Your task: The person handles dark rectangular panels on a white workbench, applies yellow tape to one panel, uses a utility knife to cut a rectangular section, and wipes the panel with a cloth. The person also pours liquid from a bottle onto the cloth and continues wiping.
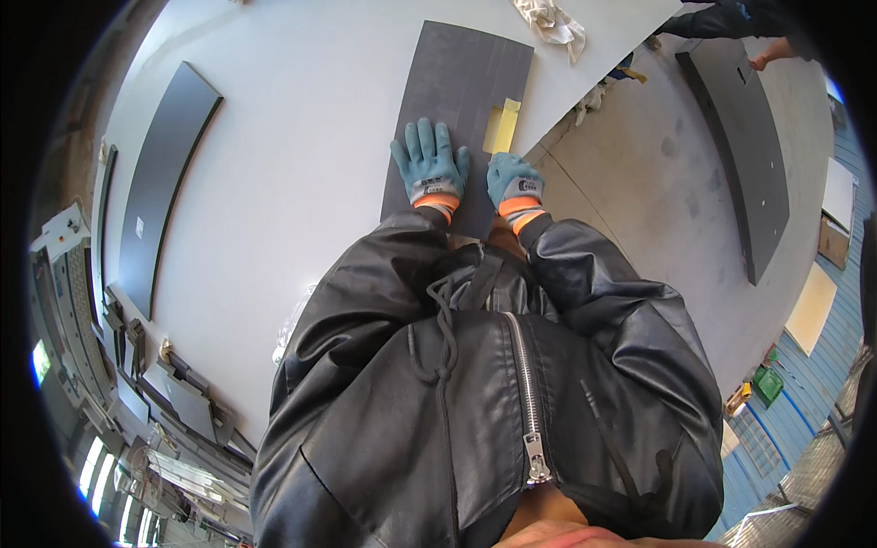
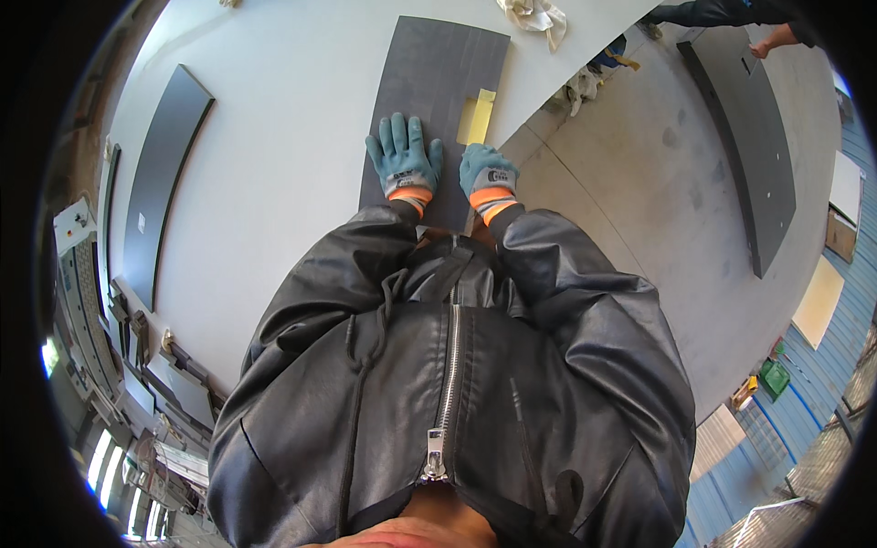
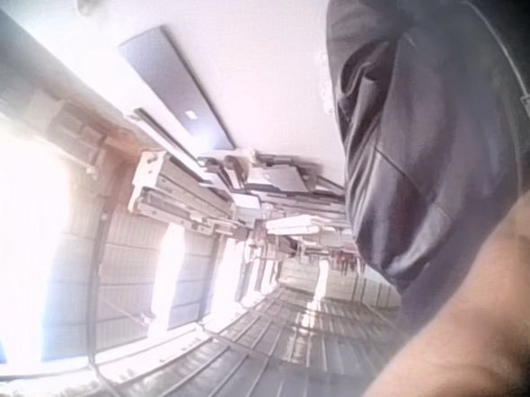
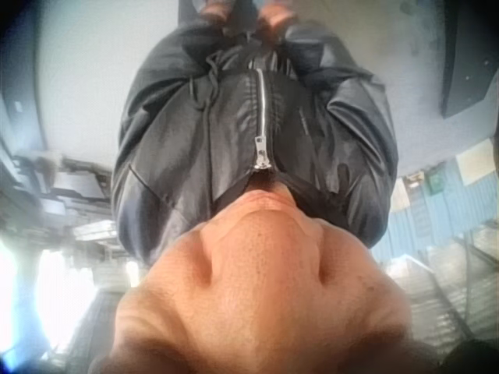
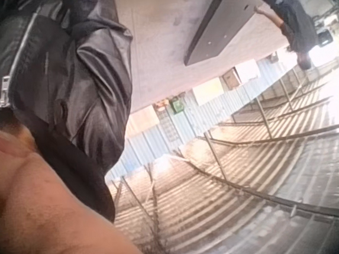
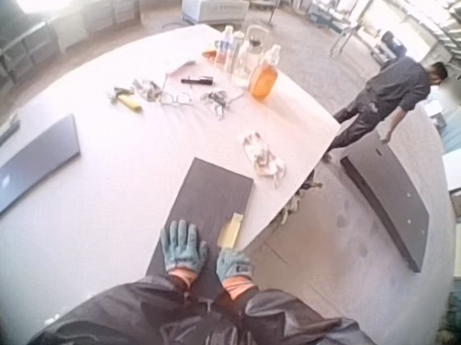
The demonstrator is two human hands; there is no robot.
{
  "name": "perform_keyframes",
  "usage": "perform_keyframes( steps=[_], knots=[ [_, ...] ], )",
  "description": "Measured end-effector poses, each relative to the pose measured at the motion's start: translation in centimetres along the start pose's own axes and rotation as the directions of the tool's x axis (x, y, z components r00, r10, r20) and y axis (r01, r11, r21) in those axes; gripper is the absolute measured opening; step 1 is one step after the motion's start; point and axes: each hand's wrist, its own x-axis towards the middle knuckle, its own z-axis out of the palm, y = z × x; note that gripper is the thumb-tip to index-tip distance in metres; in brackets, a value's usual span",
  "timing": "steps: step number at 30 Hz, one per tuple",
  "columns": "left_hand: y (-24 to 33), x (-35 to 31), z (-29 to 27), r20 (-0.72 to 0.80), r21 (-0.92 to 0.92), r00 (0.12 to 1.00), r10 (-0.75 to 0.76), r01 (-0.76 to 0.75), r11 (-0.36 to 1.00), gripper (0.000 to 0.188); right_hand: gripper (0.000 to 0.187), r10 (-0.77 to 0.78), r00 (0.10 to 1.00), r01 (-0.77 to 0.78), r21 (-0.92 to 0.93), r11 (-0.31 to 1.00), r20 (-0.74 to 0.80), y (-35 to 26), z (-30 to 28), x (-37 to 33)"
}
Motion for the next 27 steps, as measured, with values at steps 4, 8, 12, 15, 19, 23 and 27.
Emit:
perform_keyframes(
  steps=[4,8,12,15,19,23,27],
  knots=[
    [0.0,0.0,0.0,-0.009,-0.005,1.000,0.006,-0.007,1.000,0.058,0.025,0.072,0.996,-0.062,-0.210,0.976,0.044,-0.5,1.1,0.5],
    [0.1,0.2,-0.3,0.013,0.000,1.000,-0.007,0.007,1.000,0.058,0.023,0.068,0.997,-0.065,-0.110,0.992,0.021,-0.2,1.8,1.0],
    [0.0,-0.2,0.0,0.007,-0.009,1.000,-0.010,0.010,1.000,0.058,0.021,0.036,0.999,-0.035,0.077,0.996,-0.006,0.8,1.9,1.0],
    [-0.1,0.0,0.1,-0.001,-0.010,1.000,-0.011,0.011,1.000,0.057,0.023,0.043,0.999,-0.038,0.176,0.984,-0.025,1.1,1.7,1.1],
    [0.2,0.0,0.0,-0.021,-0.016,1.000,0.000,0.000,1.000,0.057,0.026,0.012,0.999,-0.035,0.472,0.881,0.052,4.4,1.9,1.1],
    [0.2,0.1,-0.2,-0.019,-0.016,1.000,-0.012,0.012,1.000,0.056,0.030,0.059,0.979,-0.181,0.694,0.697,0.196,5.5,0.5,0.2],
    [-0.1,-0.1,0.2,-0.043,-0.026,0.999,-0.003,0.002,1.000,0.056,0.038,0.027,0.997,-0.051,0.374,0.926,0.068,1.6,-2.7,-0.6]
  ],
)
